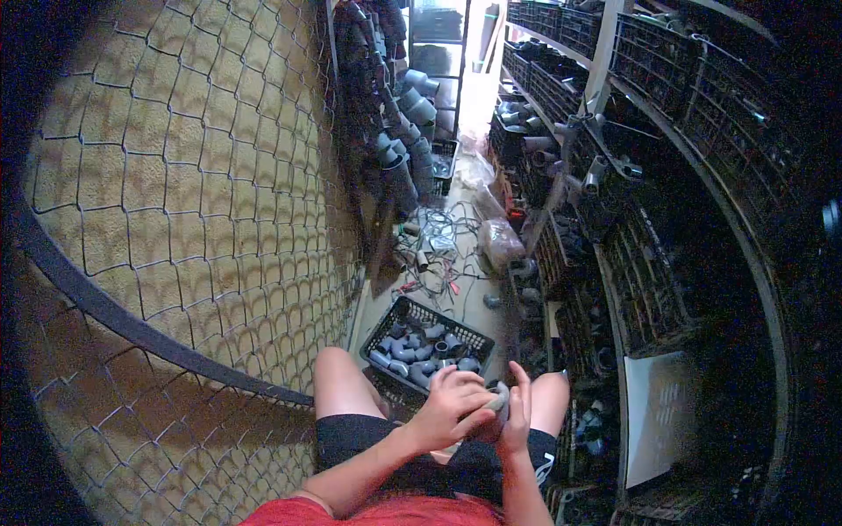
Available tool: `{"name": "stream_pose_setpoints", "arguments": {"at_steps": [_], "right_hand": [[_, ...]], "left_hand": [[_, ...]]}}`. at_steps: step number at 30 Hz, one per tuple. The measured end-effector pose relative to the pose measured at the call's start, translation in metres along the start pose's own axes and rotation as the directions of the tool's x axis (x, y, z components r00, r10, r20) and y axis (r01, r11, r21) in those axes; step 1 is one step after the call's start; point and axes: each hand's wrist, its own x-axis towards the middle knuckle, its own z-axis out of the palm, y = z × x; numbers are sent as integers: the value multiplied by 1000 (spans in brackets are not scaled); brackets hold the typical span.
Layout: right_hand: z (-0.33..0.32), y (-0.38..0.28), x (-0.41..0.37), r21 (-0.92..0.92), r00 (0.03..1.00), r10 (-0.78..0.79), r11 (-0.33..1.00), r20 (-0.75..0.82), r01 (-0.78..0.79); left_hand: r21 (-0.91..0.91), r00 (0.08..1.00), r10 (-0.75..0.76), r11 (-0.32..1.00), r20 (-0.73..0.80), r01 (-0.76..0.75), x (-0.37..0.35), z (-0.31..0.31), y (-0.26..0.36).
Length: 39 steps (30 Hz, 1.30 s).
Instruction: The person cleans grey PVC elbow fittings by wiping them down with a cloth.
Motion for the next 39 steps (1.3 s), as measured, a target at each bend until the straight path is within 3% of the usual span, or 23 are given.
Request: {"name": "stream_pose_setpoints", "arguments": {"at_steps": [1, 2, 3, 4, 5, 7, 9, 10, 11, 13, 15, 18, 20, 25, 27, 28, 31, 32, 34, 35, 36, 37, 39], "right_hand": [[-3, -3, 2, -172, 995, -92, 981, 24, 95], [-4, -7, 3, -172, 995, -95, 980, 25, 98], [-4, -11, 4, -375, 987, -132, 914, 89, 156], [-4, -15, 4, -555, 976, -153, 803, 156, 215], [-4, -16, 3, -706, 962, -157, 655, 224, 271], [-10, -7, 10, -694, 926, -272, 613, 263, 378], [-14, -7, 11, -546, 974, -209, 807, 92, 225], [-15, -9, 10, -251, 997, -72, 965, 40, 80], [-20, -8, 11, -251, 997, -72, 965, 41, 80], [-36, 1, 15, -175, 967, 171, 975, 191, -138], [-26, 0, 5, -194, 945, 235, 962, 226, -193], [-25, 10, 2, -171, 961, 181, 974, 210, -147], [-29, 16, 1, 79, 949, 276, 954, 153, -290], [-24, 26, -6, -18, 949, 256, 966, 184, -257], [-9, 27, -11, -331, 999, 5, 944, 53, 13], [-2, 24, -19, -332, 999, 25, 943, 19, -17], [2, 65, -27, -172, 982, -180, 970, -48, 170], [-1, 69, -22, -174, 983, -180, 970, -46, 169], [-12, 71, -13, 112, 970, 238, 964, 44, -241], [-18, 63, -10, 111, 971, 238, 964, 39, -241], [-23, 50, -6, 399, 812, 382, 727, 442, -559], [-25, 41, -5, 447, 536, 282, 323, 796, -834], [-22, 42, -7, 447, 562, 405, 347, 721, -824]], "left_hand": [[1, 1000, 2, 1000, -3, -2, -2, -1, 3], [-175, 990, -136, 976, -33, 128, -3, -4, 11], [-347, 961, -275, 905, -38, 245, -6, -5, 15], [-636, 885, -465, 671, 38, 380, -10, 5, 10], [-634, 885, -464, 672, 42, 383, -7, 1, 10], [-367, 968, -250, 901, 3, 233, 3, -12, 6], [-255, 985, -162, 956, -53, 144, 3, -10, -6], [-241, 997, -81, 968, -10, 76, 3, -8, -10], [-231, 999, 2, 973, 35, 6, 6, -10, -8], [-163, 999, 31, 986, -30, -35, 8, -14, 6], [-132, 965, -183, 978, -191, 159, 9, -16, 12], [-140, 999, -28, 990, -46, 21, -9, 2, -1], [-141, 993, 43, 990, 114, -27, -13, -1, 1], [-228, 944, -26, 968, 328, 106, -23, 4, -4], [-269, 986, -49, 959, 161, 92, -24, 10, -9], [-303, 992, -74, 948, 104, 102, -24, 14, -9], [-299, 995, -100, 950, -1, 95, -17, 23, -13], [-314, 987, -94, 948, -127, 50, -15, 27, -10], [-336, 982, -81, 942, -170, 19, -16, 24, -11], [-355, 976, -68, 935, -209, -11, -17, 24, -11], [-377, 960, -52, 924, -274, -58, -15, 25, -10], [-378, 961, -51, 924, -273, -59, -12, 22, -11], [-335, 984, 43, 937, -171, -99, -8, 12, -12]]}}
